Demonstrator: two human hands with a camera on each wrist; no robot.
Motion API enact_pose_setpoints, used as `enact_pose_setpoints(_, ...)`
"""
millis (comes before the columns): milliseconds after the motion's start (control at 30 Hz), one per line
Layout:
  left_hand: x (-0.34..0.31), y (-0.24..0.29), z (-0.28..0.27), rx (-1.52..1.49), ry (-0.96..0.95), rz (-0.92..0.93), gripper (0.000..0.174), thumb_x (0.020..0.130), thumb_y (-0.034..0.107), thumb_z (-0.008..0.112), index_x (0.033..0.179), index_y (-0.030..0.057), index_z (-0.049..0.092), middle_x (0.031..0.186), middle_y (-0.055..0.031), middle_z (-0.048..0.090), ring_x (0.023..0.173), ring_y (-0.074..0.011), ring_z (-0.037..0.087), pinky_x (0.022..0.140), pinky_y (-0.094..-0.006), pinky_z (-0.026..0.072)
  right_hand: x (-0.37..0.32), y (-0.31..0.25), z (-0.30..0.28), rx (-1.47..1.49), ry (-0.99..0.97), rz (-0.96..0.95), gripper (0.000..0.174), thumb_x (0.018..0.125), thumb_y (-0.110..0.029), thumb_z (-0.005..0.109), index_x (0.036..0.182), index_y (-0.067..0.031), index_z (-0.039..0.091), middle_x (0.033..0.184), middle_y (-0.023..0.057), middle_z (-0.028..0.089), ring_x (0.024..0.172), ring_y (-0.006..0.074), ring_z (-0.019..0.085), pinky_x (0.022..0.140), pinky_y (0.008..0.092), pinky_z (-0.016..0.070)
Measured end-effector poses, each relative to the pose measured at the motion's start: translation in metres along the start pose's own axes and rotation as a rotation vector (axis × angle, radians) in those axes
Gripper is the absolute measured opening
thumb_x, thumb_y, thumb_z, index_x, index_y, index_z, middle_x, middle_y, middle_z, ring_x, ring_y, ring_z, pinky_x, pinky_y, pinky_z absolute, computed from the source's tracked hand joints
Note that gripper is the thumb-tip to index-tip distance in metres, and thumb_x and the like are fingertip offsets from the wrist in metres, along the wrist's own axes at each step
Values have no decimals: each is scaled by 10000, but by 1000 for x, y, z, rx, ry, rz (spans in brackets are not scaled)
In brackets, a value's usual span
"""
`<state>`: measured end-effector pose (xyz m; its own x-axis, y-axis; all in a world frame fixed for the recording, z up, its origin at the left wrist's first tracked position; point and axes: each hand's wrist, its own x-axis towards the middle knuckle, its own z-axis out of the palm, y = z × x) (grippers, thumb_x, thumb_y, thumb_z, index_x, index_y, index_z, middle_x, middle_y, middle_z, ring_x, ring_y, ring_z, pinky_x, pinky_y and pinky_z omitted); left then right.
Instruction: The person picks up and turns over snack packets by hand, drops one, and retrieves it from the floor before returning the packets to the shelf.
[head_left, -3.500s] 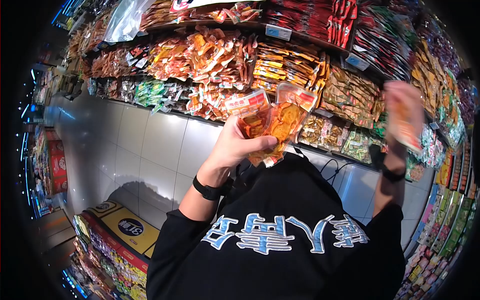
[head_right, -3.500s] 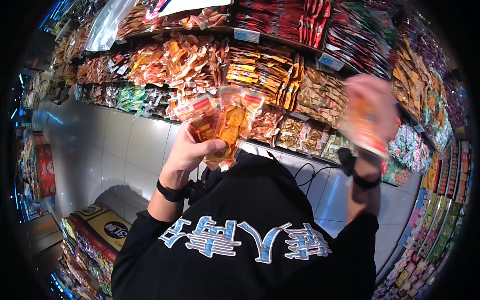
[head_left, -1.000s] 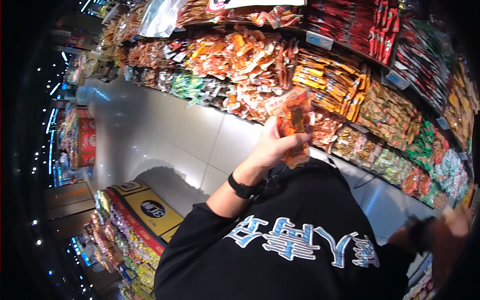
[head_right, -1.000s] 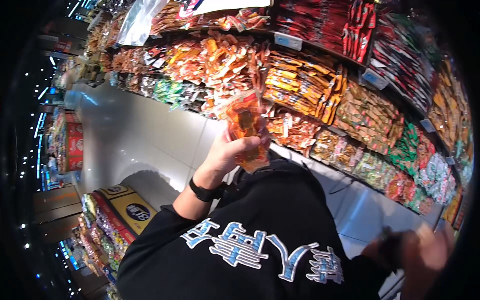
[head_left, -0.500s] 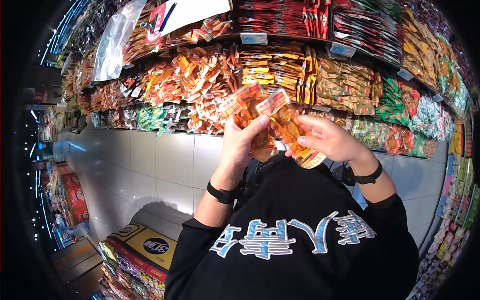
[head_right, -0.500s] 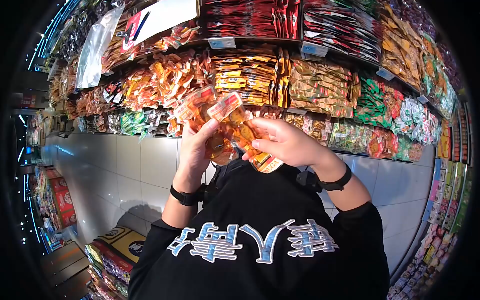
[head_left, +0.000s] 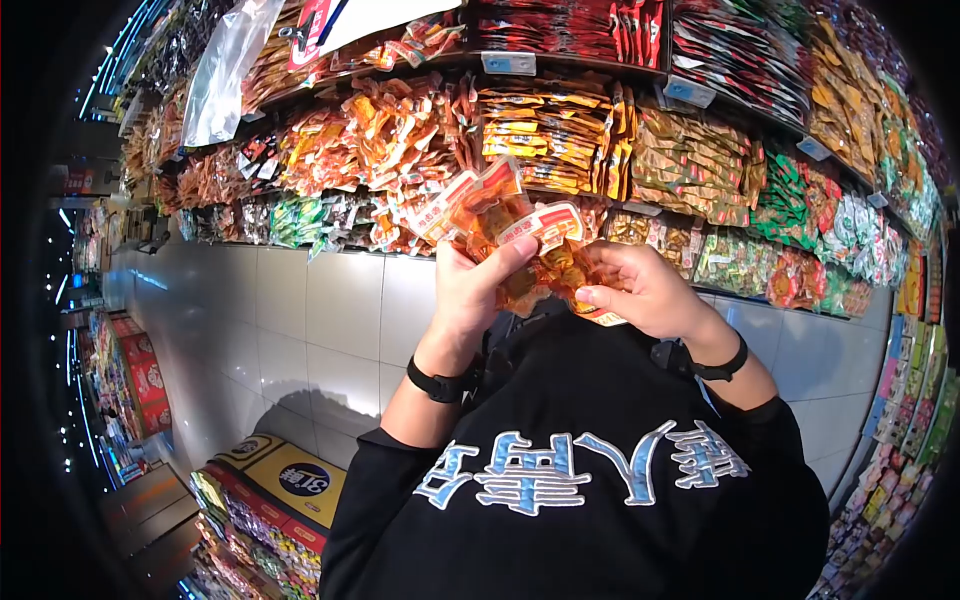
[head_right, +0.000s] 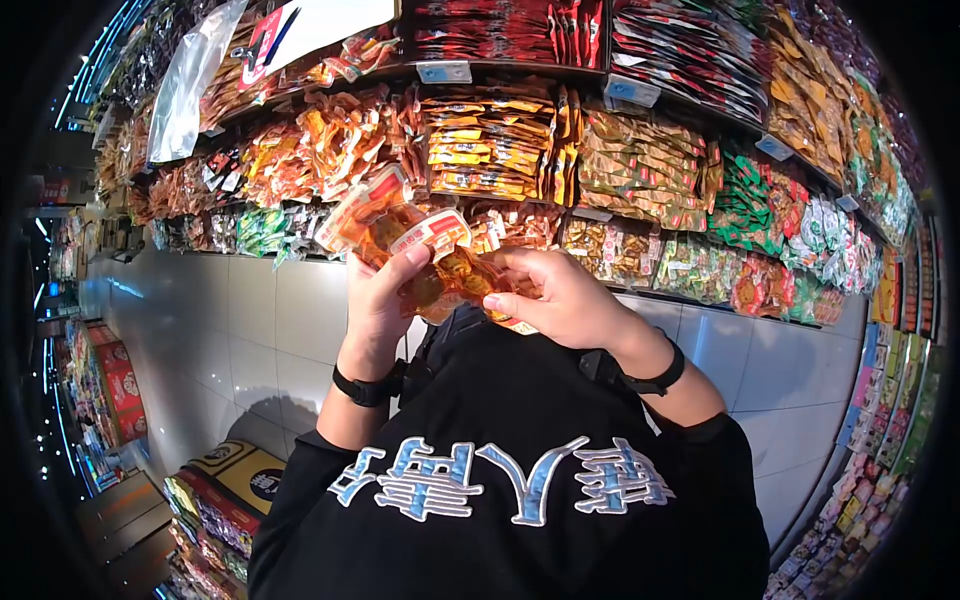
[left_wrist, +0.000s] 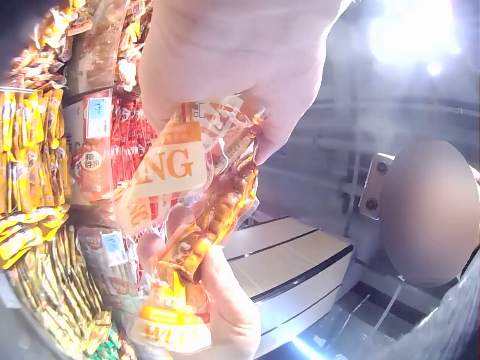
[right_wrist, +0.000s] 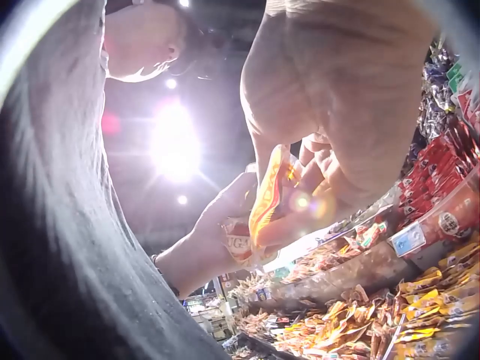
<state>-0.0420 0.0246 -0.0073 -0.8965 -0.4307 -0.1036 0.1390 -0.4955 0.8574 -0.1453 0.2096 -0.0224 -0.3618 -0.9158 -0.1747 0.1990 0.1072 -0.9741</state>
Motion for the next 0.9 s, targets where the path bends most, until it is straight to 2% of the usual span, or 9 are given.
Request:
enact_pose_setpoints(167,4,-3,-2,-10,14,5,377,817,64,714,1153,-21,565,1040,-79,653,927,-153,642,843,-315,530,2,2,-2,95,36,-6,314,911,-34,610,1198,80,551,1082,94,643,985,118,607,871,273,496)
enact_pose_setpoints(333,19,-24,-25,14,47,-43,545,844,117,714,1312,34,448,1139,-57,608,996,-133,604,870,-309,514,28,8,1,96,139,-102,332,903,-2,615,1209,99,535,1105,92,634,999,122,605,883,276,499)
enact_pose_setpoints(400,21,-21,-32,85,-29,-175,551,849,112,712,1321,36,436,1166,-63,595,1014,-134,598,877,-314,511,45,16,10,123,184,-153,409,910,2,603,1284,105,475,1064,86,641,931,108,614,809,271,515)
enact_pose_setpoints(467,22,-32,-30,-9,0,-124,439,860,104,705,1243,18,506,1106,-75,636,982,-141,622,867,-302,518,61,20,14,-120,189,-185,445,909,-26,602,1307,103,449,948,103,659,836,104,617,722,288,519)
enact_pose_setpoints(500,23,-31,-34,-25,-33,-178,401,861,103,704,1210,12,527,1069,-72,649,951,-142,634,852,-298,525,67,26,10,-417,198,-214,472,900,-59,595,1314,99,435,851,158,659,762,152,642,673,325,512)
enact_pose_setpoints(533,24,-28,-39,-42,-63,-237,364,862,101,703,1177,5,548,1032,-69,662,920,-142,645,836,-294,532,74,16,20,-457,208,-215,482,886,-92,582,1304,99,439,789,239,635,719,273,669,646,376,508)
enact_pose_setpoints(633,25,-24,-65,-102,14,-300,306,863,87,691,1132,3,571,1003,-71,671,870,-141,659,792,-292,545,98,16,29,-703,93,-177,485,883,-120,558,1301,95,438,756,261,623,706,404,639,617,444,498)
enact_pose_setpoints(800,40,-18,-121,-118,220,-236,284,845,67,650,1109,7,565,971,-73,656,862,-174,657,790,-316,548,132,-2,44,-585,-56,-88,596,900,-126,609,1422,13,357,629,93,569,519,180,540,550,310,446)
enact_pose_setpoints(900,60,0,-171,-210,301,-250,248,868,77,598,1088,-33,566,953,-140,664,882,-234,666,758,-377,584,151,11,38,-531,-6,-7,547,910,-118,608,1404,-13,399,654,55,571,550,123,518,553,281,435)
